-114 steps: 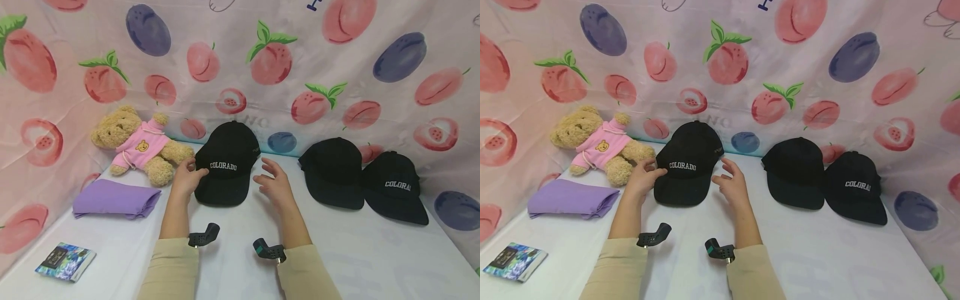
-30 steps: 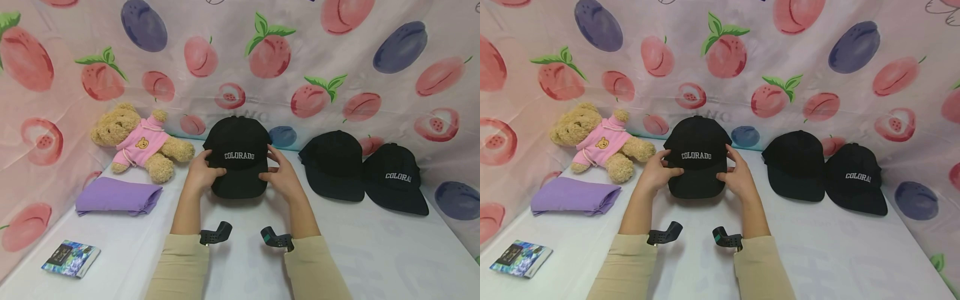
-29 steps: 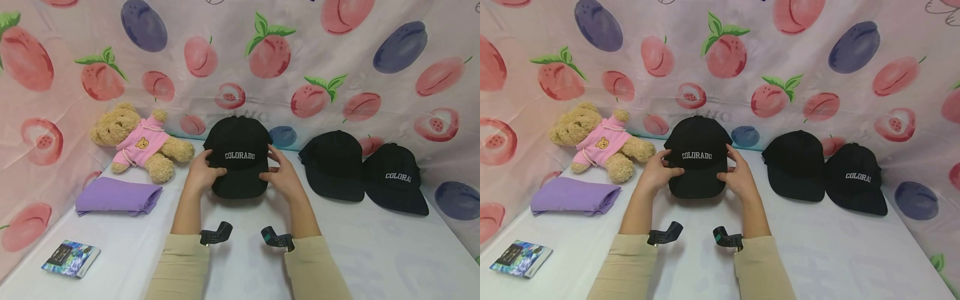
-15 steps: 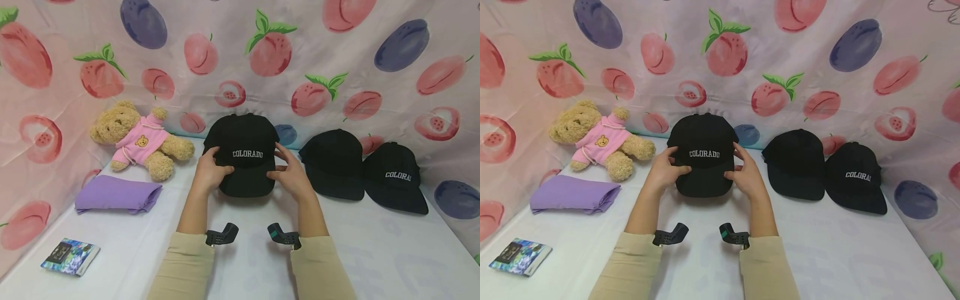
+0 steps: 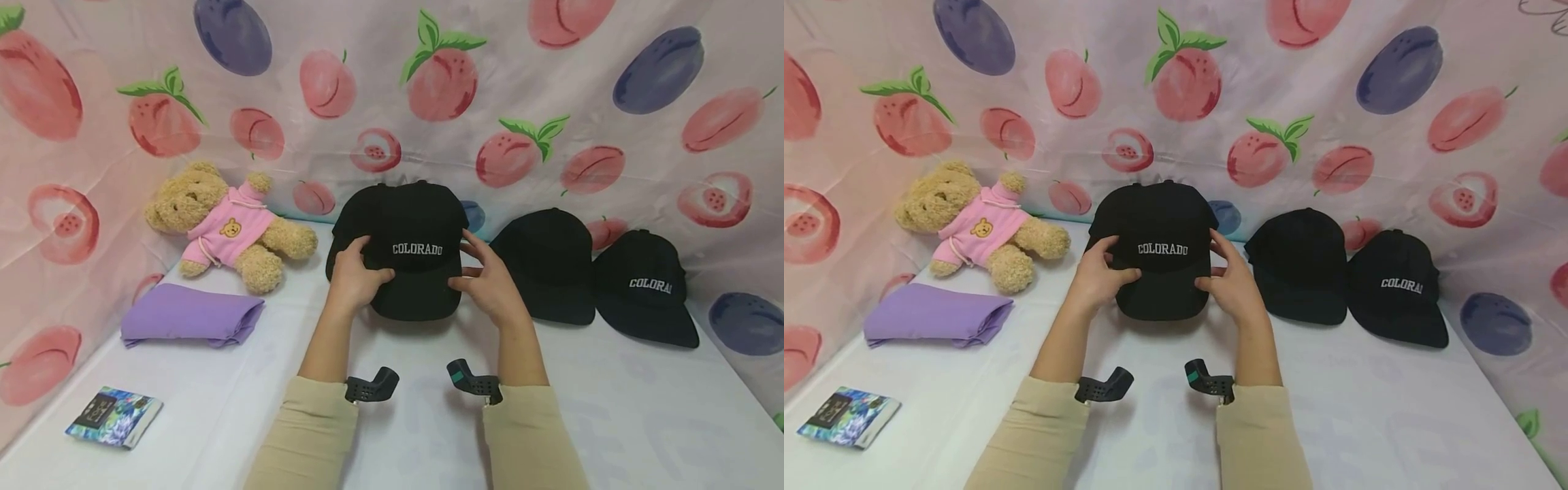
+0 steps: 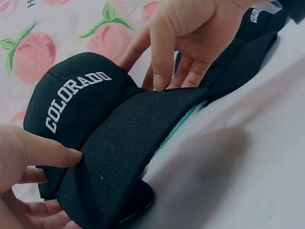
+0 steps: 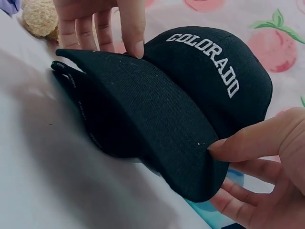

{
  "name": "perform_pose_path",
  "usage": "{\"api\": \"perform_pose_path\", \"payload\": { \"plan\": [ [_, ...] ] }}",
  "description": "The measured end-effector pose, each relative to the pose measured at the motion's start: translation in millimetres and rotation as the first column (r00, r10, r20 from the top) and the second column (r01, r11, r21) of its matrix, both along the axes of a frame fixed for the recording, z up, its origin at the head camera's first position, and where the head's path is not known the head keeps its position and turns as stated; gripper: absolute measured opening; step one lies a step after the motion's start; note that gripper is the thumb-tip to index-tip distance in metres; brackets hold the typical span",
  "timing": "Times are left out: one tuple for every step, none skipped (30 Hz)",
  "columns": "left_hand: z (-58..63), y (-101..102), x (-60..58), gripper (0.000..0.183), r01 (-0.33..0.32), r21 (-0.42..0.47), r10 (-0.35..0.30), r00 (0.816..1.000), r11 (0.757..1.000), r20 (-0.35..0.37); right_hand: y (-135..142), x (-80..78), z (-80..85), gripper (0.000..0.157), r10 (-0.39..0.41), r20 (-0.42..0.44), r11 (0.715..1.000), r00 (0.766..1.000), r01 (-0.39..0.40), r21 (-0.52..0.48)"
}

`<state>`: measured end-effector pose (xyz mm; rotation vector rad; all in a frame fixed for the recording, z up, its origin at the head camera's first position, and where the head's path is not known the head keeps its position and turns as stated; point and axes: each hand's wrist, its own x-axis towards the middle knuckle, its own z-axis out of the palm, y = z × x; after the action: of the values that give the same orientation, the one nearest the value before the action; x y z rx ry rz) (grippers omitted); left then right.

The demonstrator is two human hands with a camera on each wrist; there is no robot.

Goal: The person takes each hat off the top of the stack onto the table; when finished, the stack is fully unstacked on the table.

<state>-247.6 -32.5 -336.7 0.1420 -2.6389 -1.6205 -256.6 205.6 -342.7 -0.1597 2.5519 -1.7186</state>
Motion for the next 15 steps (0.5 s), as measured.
{"api": "perform_pose_path", "payload": {
  "plan": [
    [-0.1, 2, 0.0, 0.079, 0.001, 0.0, -0.001, 1.0, 1.0, -0.004, 1, 0.4, 0.0, 0.095, 0.0, 0.0, 1.0, 1.0, 0.0, 0.0],
    [-0.4, 4, -0.1, 0.079, 0.003, 0.002, -0.003, 1.0, 1.0, -0.006, 3, 0.6, 0.1, 0.095, 0.0, 0.0, 1.0, 1.0, 0.0, 0.003],
    [-0.7, 6, -0.2, 0.079, 0.004, 0.002, -0.004, 1.0, 1.0, -0.007, 4, 0.9, 0.1, 0.095, 0.0, 0.001, 1.0, 1.0, 0.0, 0.009],
    [-1.4, 8, -0.6, 0.079, 0.006, 0.003, -0.006, 1.0, 1.0, -0.009, 6, 1.3, 0.2, 0.096, -0.002, 0.002, 1.0, 1.0, 0.002, 0.017],
    [-2.2, 10, -0.9, 0.079, 0.005, 0.005, -0.005, 1.0, 1.0, -0.01, 7, 1.6, 0.2, 0.096, -0.002, 0.002, 1.0, 1.0, 0.002, 0.023],
    [-3.0, 12, -1.1, 0.079, 0.005, 0.006, -0.005, 1.0, 1.0, -0.011, 9, 1.8, 0.2, 0.096, -0.003, 0.003, 1.0, 1.0, 0.003, 0.029],
    [-3.8, 14, -1.5, 0.079, 0.004, 0.007, -0.004, 1.0, 1.0, -0.013, 10, 2.0, 0.2, 0.096, -0.004, 0.002, 0.999, 1.0, 0.004, 0.034],
    [-4.8, 16, -1.8, 0.079, 0.002, 0.01, -0.002, 1.0, 1.0, -0.014, 12, 2.1, 0.2, 0.096, -0.008, 0.003, 0.999, 1.0, 0.007, 0.039],
    [-5.9, 17, -2.2, 0.078, 0.0, 0.009, 0.0, 1.0, 1.0, -0.017, 14, 2.1, 0.0, 0.095, -0.01, 0.002, 0.999, 1.0, 0.01, 0.045],
    [-7.0, 19, -2.6, 0.078, -0.001, 0.01, 0.001, 1.0, 1.0, -0.021, 15, 2.2, -0.2, 0.095, -0.013, 0.0, 0.998, 1.0, 0.013, 0.053],
    [-8.5, 21, -3.1, 0.078, 0.0, 0.008, 0.0, 1.0, 1.0, -0.023, 17, 2.3, -0.6, 0.095, -0.015, 0.001, 0.998, 1.0, 0.015, 0.058],
    [-9.8, 23, -3.3, 0.078, 0.002, 0.006, -0.002, 1.0, 1.0, -0.026, 18, 2.6, -1.1, 0.095, -0.015, 0.001, 0.998, 1.0, 0.015, 0.064],
    [-11.3, 25, -3.6, 0.078, 0.006, 0.005, -0.005, 1.0, 1.0, -0.027, 20, 3.0, -1.6, 0.094, -0.016, 0.003, 0.997, 1.0, 0.015, 0.07],
    [-12.5, 26, -3.6, 0.079, 0.01, 0.003, -0.01, 1.0, 1.0, -0.027, 22, 3.2, -2.4, 0.094, -0.016, 0.005, 0.997, 1.0, 0.016, 0.076],
    [-13.7, 28, -3.5, 0.079, 0.014, 0.002, -0.014, 1.0, 1.0, -0.028, 24, 3.6, -3.0, 0.094, -0.017, 0.007, 0.997, 1.0, 0.017, 0.082]
  ]
}}
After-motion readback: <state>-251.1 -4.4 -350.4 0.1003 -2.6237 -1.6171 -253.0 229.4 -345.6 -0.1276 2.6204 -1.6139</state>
